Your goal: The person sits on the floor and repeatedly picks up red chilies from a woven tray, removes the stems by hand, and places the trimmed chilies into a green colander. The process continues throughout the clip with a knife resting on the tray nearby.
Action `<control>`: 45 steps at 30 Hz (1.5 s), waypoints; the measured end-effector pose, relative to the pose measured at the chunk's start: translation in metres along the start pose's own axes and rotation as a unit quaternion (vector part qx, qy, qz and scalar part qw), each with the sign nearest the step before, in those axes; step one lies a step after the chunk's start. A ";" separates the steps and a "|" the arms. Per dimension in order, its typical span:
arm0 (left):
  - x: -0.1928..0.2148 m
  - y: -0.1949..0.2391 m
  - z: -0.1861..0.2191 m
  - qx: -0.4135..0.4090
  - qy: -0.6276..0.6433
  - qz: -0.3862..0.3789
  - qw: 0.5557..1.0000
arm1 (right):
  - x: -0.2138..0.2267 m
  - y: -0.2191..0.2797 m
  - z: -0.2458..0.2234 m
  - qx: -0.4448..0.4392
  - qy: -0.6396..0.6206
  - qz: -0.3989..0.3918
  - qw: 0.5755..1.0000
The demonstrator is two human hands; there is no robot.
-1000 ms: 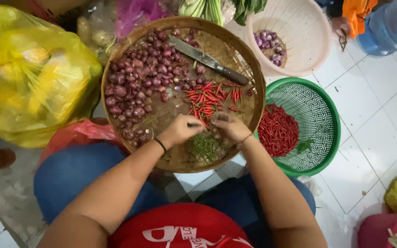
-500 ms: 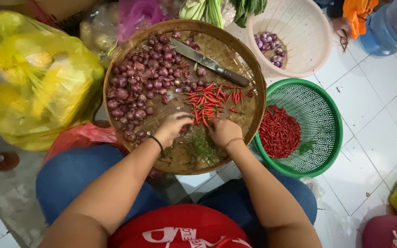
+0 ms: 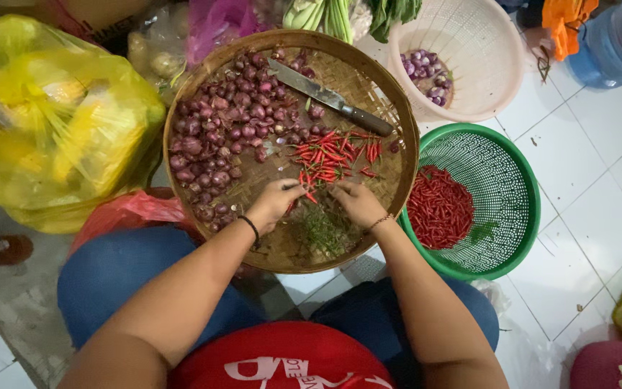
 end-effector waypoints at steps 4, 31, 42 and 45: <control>-0.001 0.007 0.006 0.020 0.072 0.009 0.997 | 0.004 0.005 0.005 -0.082 0.225 0.017 0.971; -0.014 0.007 -0.001 -0.098 -0.013 -0.115 0.988 | -0.026 -0.005 0.013 -0.222 -0.472 -0.144 0.841; -0.013 0.016 0.013 -0.090 -0.014 -0.163 0.982 | 0.022 -0.007 0.007 -0.030 0.266 -0.093 0.959; -0.013 0.017 0.015 -0.067 0.016 -0.159 0.985 | 0.019 -0.007 -0.002 -0.007 0.304 -0.006 0.953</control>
Point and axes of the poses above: each hand's wrist, its own y-axis away from the middle knuckle, its own x-axis out of the back of the hand, z = x × y, the point moved 4 cm from there along -y, towards the middle knuckle, and after that the axes turned 1 degree about y, right-handed, at the moved point
